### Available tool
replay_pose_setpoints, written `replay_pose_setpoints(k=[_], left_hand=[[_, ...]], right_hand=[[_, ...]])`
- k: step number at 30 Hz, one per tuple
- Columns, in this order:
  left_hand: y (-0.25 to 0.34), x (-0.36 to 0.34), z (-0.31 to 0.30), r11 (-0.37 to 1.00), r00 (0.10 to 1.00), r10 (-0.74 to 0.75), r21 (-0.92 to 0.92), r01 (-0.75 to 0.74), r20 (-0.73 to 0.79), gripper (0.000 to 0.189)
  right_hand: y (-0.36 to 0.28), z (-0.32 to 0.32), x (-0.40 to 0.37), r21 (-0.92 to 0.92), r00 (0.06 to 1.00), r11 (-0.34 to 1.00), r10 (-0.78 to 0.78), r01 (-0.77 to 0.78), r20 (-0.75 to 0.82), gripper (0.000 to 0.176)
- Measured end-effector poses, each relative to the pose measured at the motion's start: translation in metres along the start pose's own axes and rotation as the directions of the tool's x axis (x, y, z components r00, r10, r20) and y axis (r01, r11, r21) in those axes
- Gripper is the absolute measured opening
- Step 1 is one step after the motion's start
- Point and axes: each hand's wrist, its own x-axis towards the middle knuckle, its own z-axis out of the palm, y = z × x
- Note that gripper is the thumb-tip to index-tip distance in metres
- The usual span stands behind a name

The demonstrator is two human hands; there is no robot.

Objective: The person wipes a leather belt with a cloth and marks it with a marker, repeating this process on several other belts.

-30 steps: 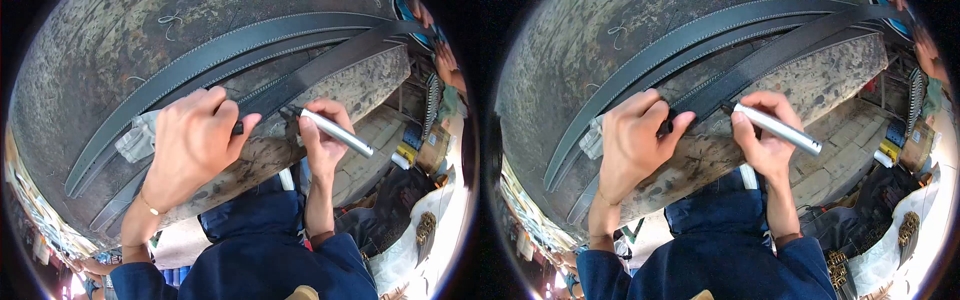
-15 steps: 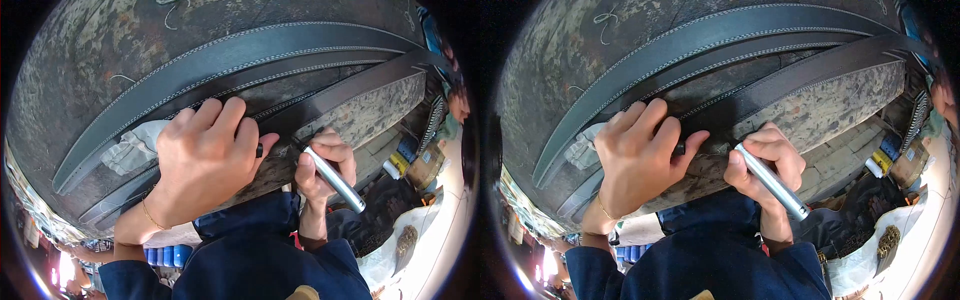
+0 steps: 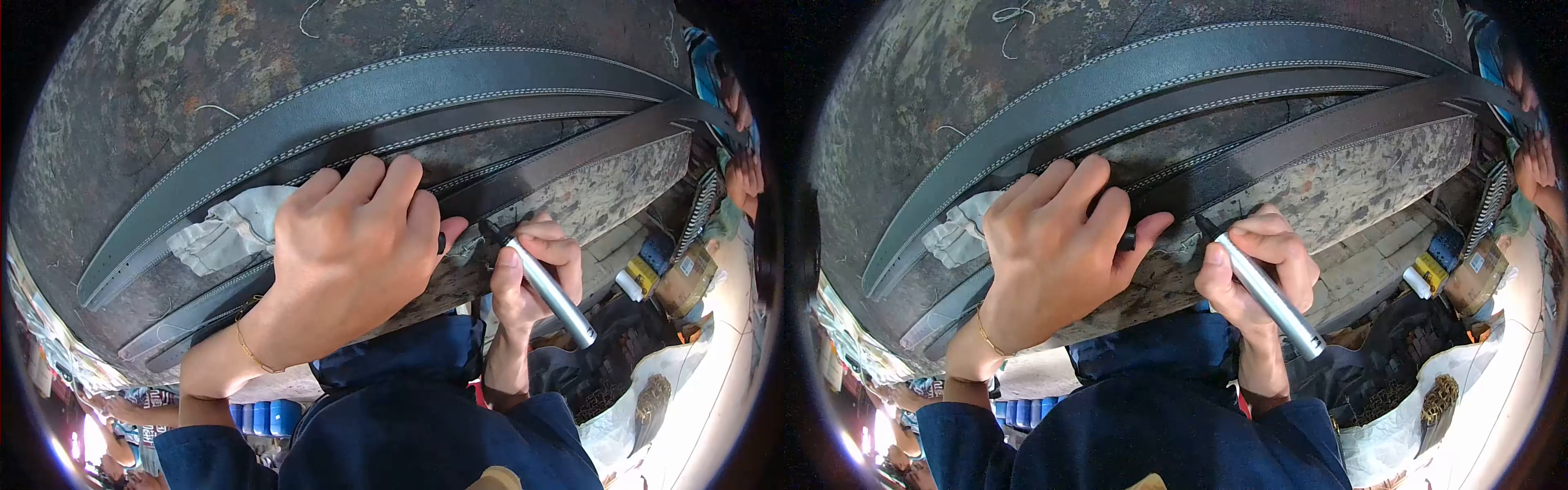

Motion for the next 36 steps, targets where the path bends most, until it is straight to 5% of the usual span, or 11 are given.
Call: replay_pose_setpoints(k=[24, 27, 30, 36], left_hand=[[0.0, 0.0, -0.001, 1.0, 1.0, 0.006, -0.021, -0.006, 0.003, 0.035], [-0.001, 0.0, 0.0, 1.0, 1.0, 0.013, -0.017, -0.013, -0.004, 0.035], [0.0, 0.001, -0.003, 1.0, 1.0, 0.016, -0.002, -0.016, 0.011, 0.036], [0.0, 0.001, -0.001, 1.0, 1.0, 0.019, 0.0, -0.019, -0.019, 0.037]], right_hand=[[-0.002, 0.003, -0.004, -0.159, 0.997, 0.987, 0.017, -0.028, -0.076, 0.024], [-0.002, 0.002, -0.006, -0.155, 0.997, 0.987, 0.024, -0.036, -0.078, 0.023], [0.0, -0.001, -0.005, 0.085, 0.963, 0.989, 0.141, -0.124, -0.232, 0.021], [0.01, -0.018, 0.01, 0.01, 0.977, 0.995, 0.102, -0.101, -0.187, 0.021]])
